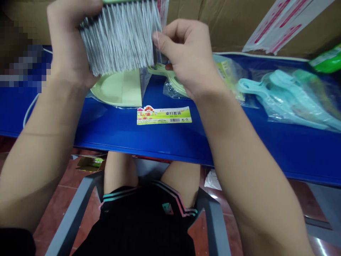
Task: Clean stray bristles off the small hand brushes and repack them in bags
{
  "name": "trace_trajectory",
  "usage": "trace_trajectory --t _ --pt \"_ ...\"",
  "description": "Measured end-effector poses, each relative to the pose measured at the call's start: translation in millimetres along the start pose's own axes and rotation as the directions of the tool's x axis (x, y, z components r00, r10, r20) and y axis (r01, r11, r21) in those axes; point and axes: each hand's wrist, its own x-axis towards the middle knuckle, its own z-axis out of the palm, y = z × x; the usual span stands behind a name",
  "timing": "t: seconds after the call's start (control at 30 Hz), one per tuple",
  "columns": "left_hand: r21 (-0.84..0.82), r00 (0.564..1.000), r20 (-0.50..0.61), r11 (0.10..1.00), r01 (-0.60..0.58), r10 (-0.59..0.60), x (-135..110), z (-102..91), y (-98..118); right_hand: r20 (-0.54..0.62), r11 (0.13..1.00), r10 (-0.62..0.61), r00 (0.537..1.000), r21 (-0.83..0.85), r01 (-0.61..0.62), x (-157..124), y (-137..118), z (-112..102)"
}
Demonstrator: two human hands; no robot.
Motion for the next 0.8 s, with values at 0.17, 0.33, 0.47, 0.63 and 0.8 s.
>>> trace_trajectory --t 0.17,0.33,0.47,0.63,0.8 --pt "-0.051 0.994 0.112 0.999 0.017 -0.011 -8.7 7.3 2.3 -0.019 1.0 -0.006 1.0 -0.002 0.006 -2.5 -1.3 1.9" --pt "-0.152 0.976 0.217 0.987 0.051 -0.017 -24.3 14.6 12.0 -0.014 1.0 0.019 1.0 0.014 -0.019 -2.5 -2.6 0.7" --pt "-0.142 0.971 0.221 0.982 0.128 -0.094 -24.9 13.1 17.0 0.041 0.994 0.049 0.998 0.1 -0.053 -4.6 -6.8 0.2" --pt "-0.135 0.979 0.195 0.987 0.084 -0.057 -23.0 12.0 16.7 0.08 0.983 0.022 0.997 0.18 -0.037 -5.3 -6.9 0.1" --pt "-0.052 0.984 0.158 0.994 0.097 -0.088 -23.9 14.8 17.5 0.114 0.997 0.014 0.993 0.075 -0.022 2.3 3.8 -6.4"
